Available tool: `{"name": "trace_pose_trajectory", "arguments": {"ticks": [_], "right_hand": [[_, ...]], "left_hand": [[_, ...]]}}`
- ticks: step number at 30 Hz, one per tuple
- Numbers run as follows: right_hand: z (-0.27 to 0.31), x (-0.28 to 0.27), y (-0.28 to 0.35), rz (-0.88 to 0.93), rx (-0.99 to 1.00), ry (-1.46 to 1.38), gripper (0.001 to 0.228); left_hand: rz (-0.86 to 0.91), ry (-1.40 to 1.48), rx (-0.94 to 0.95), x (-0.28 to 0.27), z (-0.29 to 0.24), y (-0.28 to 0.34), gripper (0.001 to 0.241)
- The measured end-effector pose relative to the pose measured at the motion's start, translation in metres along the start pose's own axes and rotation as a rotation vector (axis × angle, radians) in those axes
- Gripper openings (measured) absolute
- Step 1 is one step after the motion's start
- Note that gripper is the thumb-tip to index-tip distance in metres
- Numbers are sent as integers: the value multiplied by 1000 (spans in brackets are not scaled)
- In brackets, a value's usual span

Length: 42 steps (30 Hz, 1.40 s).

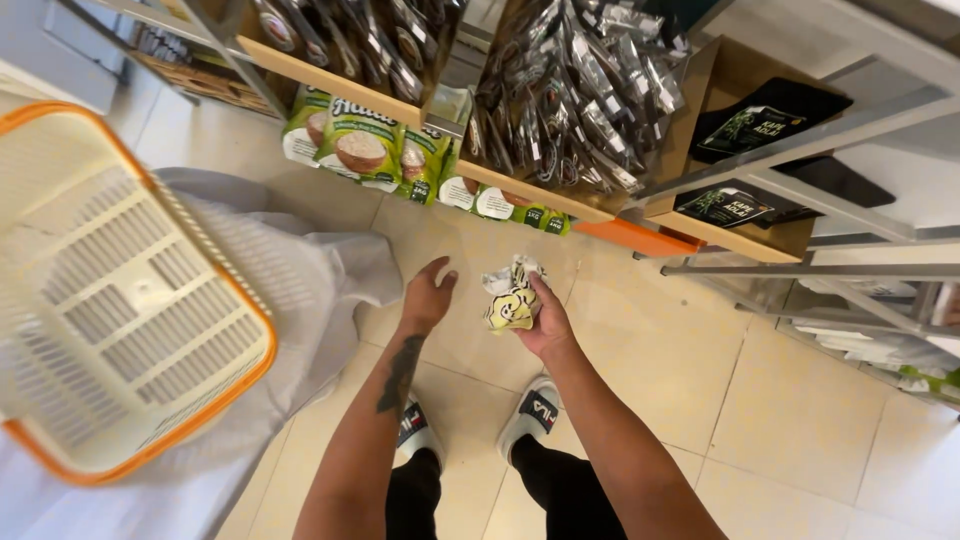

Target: Wiping bags of rice substitute with a cloth and placing them into a shopping basket.

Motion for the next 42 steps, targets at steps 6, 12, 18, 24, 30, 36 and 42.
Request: {"name": "trace_pose_trajectory", "arguments": {"ticks": [6,12,18,24,30,36,42], "right_hand": [[10,-97,-130,-85,-126,259,43],[75,-64,-126,128,-373,114,47],[114,-30,-102,169,-353,-65,50],[141,-10,-89,102,-450,-62,40],[146,-32,-119,-101,-407,9,44],[184,-29,-120,-218,-428,-22,44],[200,-41,-141,-212,-338,61,50]], "left_hand": [[144,412,-163,129,80,-106,48],[108,814,-9,87,-13,-93,82],[172,1095,48,61,-106,-95,86],[101,1113,-58,76,-105,-123,66],[144,1131,-32,78,-109,-116,50],[187,1119,-54,113,-121,-144,55],[194,1014,-94,118,-141,-154,62]]}}
Point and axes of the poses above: each hand's wrist, its own y-axis away from the middle knuckle, its own x-axis out of the palm, z = x × y, the point moved 8 cm from there along -y, towards the middle knuckle, and after that the axes turned 15 degrees about -x, right-handed, at the moved point
